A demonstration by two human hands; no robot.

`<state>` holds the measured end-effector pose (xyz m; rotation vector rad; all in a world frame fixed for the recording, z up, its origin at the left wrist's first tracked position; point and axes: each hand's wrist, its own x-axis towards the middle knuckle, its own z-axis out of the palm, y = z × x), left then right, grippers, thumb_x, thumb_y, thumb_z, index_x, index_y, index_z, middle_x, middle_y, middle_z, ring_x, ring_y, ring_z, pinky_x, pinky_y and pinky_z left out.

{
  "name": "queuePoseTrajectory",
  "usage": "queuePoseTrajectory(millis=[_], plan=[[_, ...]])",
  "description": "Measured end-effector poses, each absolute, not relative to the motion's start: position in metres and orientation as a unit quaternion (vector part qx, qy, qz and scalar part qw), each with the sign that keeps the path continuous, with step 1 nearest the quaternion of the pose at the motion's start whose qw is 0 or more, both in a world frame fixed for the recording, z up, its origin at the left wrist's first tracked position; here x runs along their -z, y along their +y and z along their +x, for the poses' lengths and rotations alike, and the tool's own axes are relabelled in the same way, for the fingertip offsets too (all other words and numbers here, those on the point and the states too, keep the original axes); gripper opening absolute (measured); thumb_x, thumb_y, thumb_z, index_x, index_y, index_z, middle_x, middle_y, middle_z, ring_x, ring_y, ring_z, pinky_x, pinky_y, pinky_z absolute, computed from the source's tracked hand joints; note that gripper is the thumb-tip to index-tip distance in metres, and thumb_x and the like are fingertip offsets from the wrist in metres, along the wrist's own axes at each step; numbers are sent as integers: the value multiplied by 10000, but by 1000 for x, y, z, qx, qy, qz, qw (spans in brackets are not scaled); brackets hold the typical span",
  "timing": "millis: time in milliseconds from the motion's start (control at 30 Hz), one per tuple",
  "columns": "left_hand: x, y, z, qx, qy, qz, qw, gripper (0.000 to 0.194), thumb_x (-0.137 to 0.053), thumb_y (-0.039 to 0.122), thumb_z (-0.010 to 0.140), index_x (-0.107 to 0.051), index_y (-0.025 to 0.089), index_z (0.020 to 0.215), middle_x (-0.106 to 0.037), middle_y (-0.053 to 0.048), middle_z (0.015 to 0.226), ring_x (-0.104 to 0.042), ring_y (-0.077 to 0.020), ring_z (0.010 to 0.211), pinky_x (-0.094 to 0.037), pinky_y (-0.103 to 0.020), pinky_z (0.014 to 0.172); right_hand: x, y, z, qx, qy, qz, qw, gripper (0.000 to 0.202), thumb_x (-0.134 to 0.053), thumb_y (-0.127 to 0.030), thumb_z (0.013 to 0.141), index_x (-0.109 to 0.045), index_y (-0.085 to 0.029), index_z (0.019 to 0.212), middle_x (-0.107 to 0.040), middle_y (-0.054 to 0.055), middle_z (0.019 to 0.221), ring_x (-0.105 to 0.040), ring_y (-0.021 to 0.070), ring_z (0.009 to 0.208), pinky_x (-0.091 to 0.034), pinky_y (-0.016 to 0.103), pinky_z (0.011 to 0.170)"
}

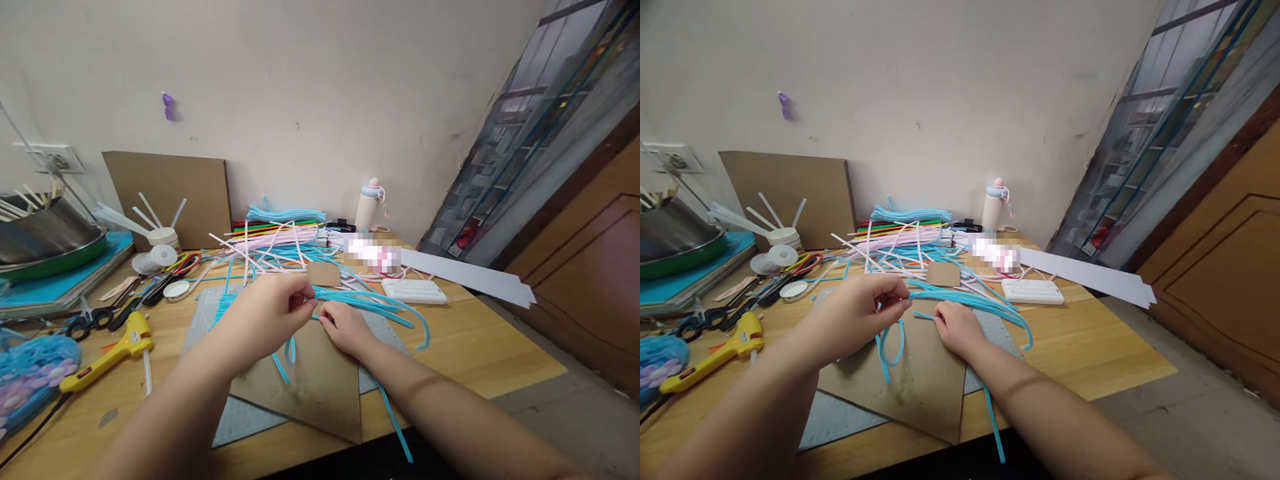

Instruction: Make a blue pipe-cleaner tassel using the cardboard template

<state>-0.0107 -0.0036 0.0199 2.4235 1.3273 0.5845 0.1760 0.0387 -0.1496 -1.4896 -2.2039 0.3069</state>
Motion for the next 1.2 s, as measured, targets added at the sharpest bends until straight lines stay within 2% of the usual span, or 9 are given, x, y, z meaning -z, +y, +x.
queuePoseTrajectory(millis=[133, 267, 867, 1067, 1200], plan=[[-15, 0, -10, -164, 488, 845, 145, 108, -489, 243, 739, -569, 207, 676, -552, 33, 601, -458, -111, 553, -284, -224, 493, 153, 39, 176, -118, -800, -544, 225, 119, -463, -249, 863, -546, -205, 789, -607, 6, 777, -503, 144, 714, -278, 247, 615], [-8, 4, -10, -132, 483, 855, 133, 116, -487, 234, 717, -595, 216, 677, -584, 23, 640, -468, -120, 572, -278, -229, 499, 155, 40, 176, -120, -798, -544, 230, 164, -442, -290, 883, -555, -199, 809, -614, 29, 849, -514, 154, 769, -302, 243, 655], [-3, 1, -10, -132, 472, 862, 125, 113, -500, 221, 728, -610, 217, 703, -588, 10, 643, -488, -130, 570, -276, -222, 489, 152, 40, 176, -143, -790, -543, 246, 159, -455, -278, 876, -552, -188, 787, -603, 38, 877, -510, 162, 829, -325, 247, 710], [-3, 1, -8, -143, 463, 866, 119, 97, -502, 218, 729, -588, 205, 688, -600, 0, 699, -508, -143, 633, -332, -235, 544, 153, 40, 177, -176, -777, -534, 283, 131, -469, -265, 851, -531, -191, 763, -589, 31, 837, -501, 163, 802, -338, 260, 720], [-3, 0, -6, -162, 442, 872, 132, 108, -517, 256, 754, -576, 198, 684, -600, -2, 718, -513, -148, 673, -363, -251, 599, 151, 40, 181, -215, -757, -519, 334, 95, -409, -207, 846, -487, -195, 794, -560, 22, 809, -500, 155, 774, -372, 261, 710]])
